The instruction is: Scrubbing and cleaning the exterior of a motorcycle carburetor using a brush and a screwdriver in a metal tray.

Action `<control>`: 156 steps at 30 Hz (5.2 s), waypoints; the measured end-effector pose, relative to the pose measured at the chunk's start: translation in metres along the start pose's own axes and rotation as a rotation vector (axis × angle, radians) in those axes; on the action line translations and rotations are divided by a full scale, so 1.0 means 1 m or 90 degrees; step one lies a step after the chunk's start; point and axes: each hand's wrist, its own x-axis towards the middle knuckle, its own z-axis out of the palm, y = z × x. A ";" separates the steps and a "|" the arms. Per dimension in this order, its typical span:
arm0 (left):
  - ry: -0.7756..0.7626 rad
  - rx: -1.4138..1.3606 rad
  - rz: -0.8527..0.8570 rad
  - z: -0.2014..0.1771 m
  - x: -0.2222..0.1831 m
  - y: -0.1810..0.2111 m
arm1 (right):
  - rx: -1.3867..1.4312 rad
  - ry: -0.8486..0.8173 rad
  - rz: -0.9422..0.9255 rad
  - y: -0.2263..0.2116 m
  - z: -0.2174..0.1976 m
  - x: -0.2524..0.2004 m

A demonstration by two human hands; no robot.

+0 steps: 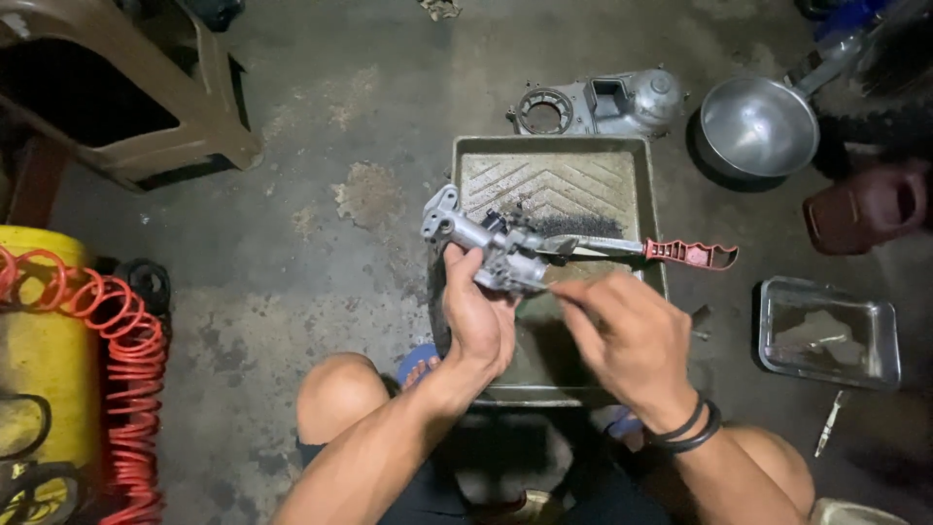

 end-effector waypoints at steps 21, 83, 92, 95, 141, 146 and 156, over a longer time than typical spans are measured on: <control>-0.003 -0.082 0.091 0.022 -0.018 0.027 | 0.007 -0.473 0.119 0.005 -0.010 -0.011; -0.020 0.674 0.601 0.009 0.023 0.030 | -0.398 -0.014 -0.086 -0.033 -0.014 0.001; -0.103 0.718 0.828 0.006 0.030 0.026 | -0.375 -0.021 -0.082 -0.034 -0.026 0.001; -0.118 0.717 0.827 0.004 0.032 0.022 | -0.411 -0.048 -0.065 -0.033 -0.023 -0.006; -0.191 0.673 0.938 0.002 0.028 0.022 | -0.363 -0.040 -0.026 -0.025 -0.021 -0.016; -0.193 0.671 0.936 0.004 0.024 0.023 | -0.303 -0.049 -0.036 -0.027 -0.025 -0.013; -0.199 0.701 0.929 0.005 0.025 0.023 | -0.303 -0.054 -0.035 -0.028 -0.025 -0.012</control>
